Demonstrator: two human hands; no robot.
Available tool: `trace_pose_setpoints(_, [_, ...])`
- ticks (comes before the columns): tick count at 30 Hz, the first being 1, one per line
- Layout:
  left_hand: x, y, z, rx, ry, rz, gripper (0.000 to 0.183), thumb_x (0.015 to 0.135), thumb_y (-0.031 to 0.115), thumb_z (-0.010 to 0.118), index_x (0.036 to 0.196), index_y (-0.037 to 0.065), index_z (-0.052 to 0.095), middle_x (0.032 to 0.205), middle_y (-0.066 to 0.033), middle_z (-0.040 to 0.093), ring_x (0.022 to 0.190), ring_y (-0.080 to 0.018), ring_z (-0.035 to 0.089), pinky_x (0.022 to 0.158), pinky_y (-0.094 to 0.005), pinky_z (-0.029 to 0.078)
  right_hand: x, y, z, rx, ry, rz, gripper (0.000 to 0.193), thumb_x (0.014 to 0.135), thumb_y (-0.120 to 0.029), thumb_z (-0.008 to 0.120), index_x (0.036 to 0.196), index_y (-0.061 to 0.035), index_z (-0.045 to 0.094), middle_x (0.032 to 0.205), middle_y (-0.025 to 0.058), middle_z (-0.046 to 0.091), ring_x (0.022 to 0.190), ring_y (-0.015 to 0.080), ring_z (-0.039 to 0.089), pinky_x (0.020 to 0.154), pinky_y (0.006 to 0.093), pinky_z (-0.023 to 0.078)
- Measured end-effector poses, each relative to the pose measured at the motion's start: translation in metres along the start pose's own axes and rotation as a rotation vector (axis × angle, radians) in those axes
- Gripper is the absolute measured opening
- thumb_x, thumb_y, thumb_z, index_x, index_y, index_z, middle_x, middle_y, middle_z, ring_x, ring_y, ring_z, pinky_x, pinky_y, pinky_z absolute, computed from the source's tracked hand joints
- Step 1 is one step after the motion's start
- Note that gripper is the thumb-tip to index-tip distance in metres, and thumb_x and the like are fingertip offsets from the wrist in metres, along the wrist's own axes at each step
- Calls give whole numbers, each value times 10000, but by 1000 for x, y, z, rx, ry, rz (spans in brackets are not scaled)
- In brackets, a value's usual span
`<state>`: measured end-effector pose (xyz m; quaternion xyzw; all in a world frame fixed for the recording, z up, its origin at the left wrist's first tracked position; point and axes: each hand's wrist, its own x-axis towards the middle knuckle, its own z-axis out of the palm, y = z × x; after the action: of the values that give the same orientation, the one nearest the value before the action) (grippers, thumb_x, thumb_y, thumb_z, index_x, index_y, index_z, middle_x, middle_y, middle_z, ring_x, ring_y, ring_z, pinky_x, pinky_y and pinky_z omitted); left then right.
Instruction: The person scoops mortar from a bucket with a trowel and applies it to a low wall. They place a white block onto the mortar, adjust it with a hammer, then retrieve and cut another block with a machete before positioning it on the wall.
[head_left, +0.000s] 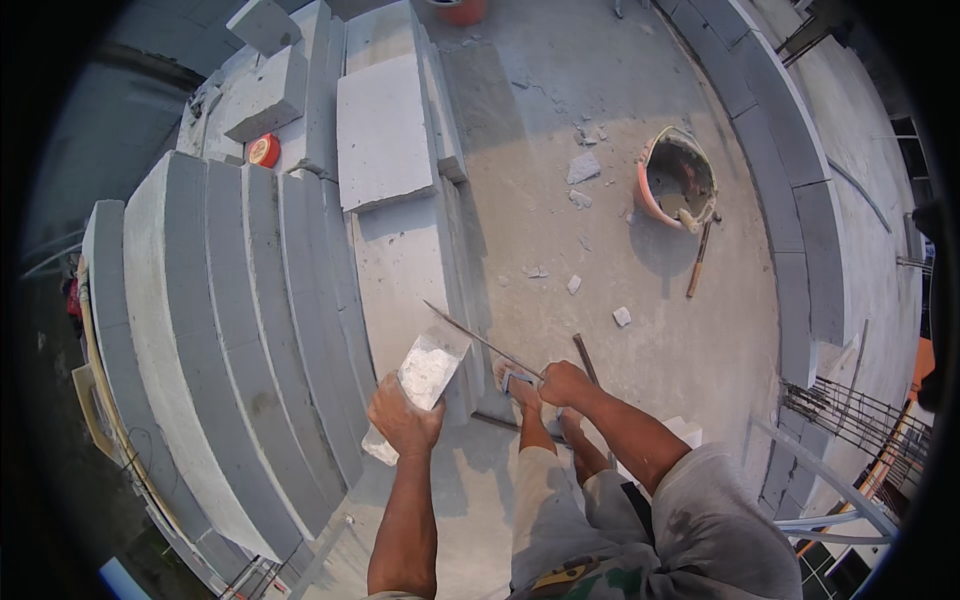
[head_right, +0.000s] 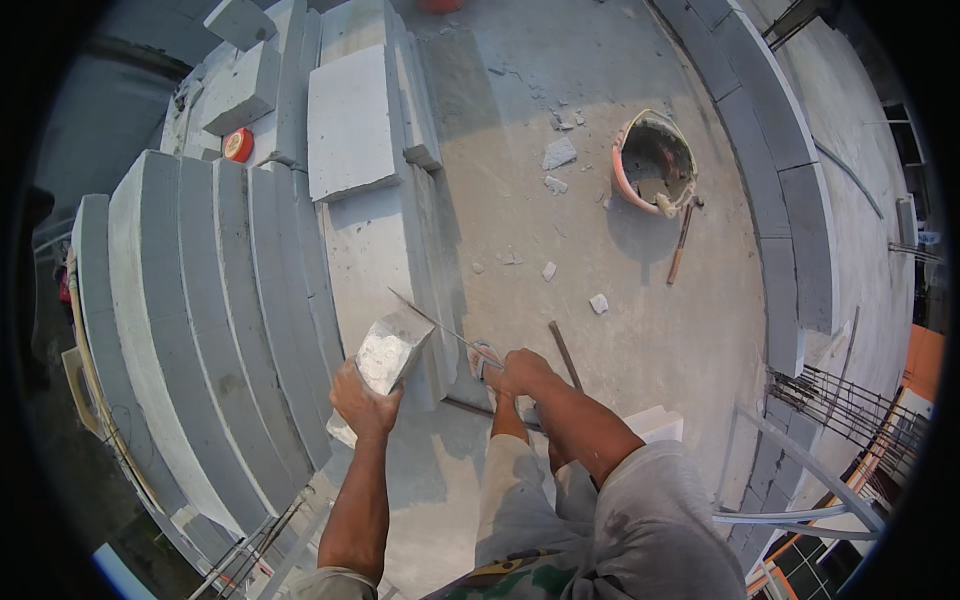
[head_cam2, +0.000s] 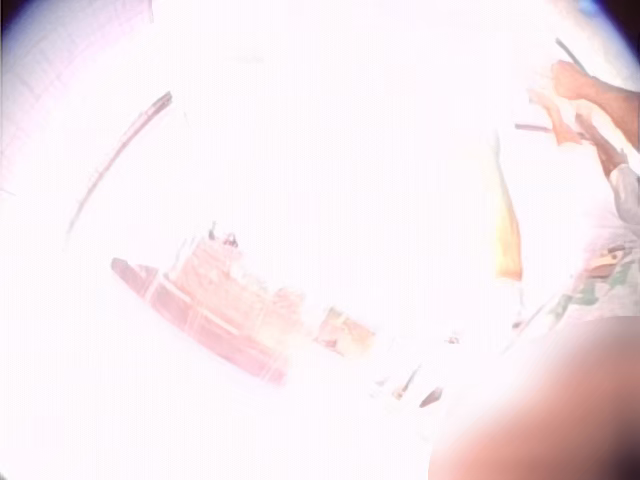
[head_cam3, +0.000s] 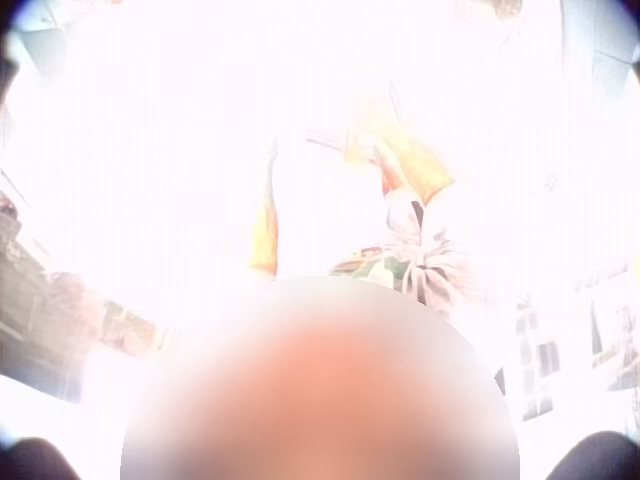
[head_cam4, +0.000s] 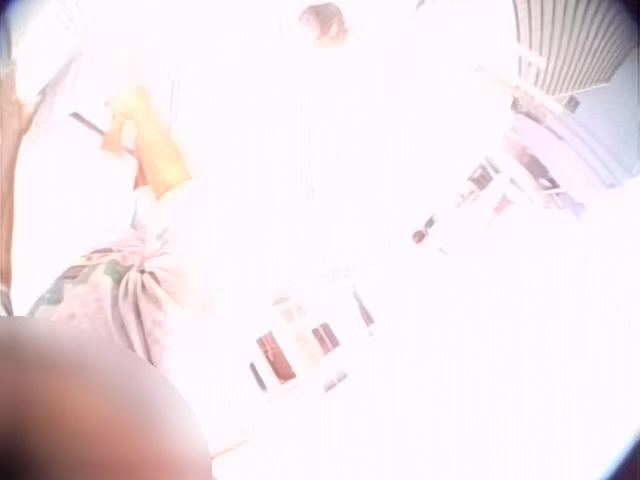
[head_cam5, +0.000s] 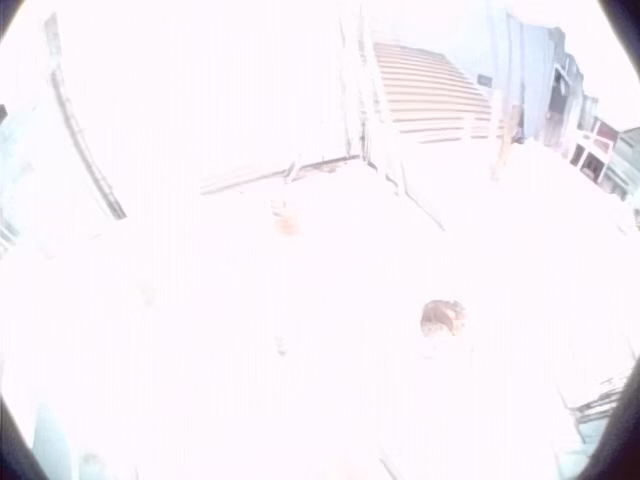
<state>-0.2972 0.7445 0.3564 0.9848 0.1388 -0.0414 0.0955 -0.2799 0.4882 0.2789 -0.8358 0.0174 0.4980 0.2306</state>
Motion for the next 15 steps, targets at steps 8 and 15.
trace_pose_setpoints(8, [-4,-8,1,-2,29,40,798,546,291,843,1219,50,487,1117,-130,557,1075,-337,521,947,-459,351,-8,14,-2,1,231,-52,334,860,-315,556,933,-23,701,896,253,680,888,389,671,813,460,527])
trace_pose_setpoints(15, [-5,-15,3,-18,-73,9,877,535,318,857,1269,58,455,1235,-120,525,1162,-289,483,988,-439,305,61,-102,-72,136,424,-102,380,902,-349,559,1069,-17,635,881,270,673,890,424,659,811,491,508])
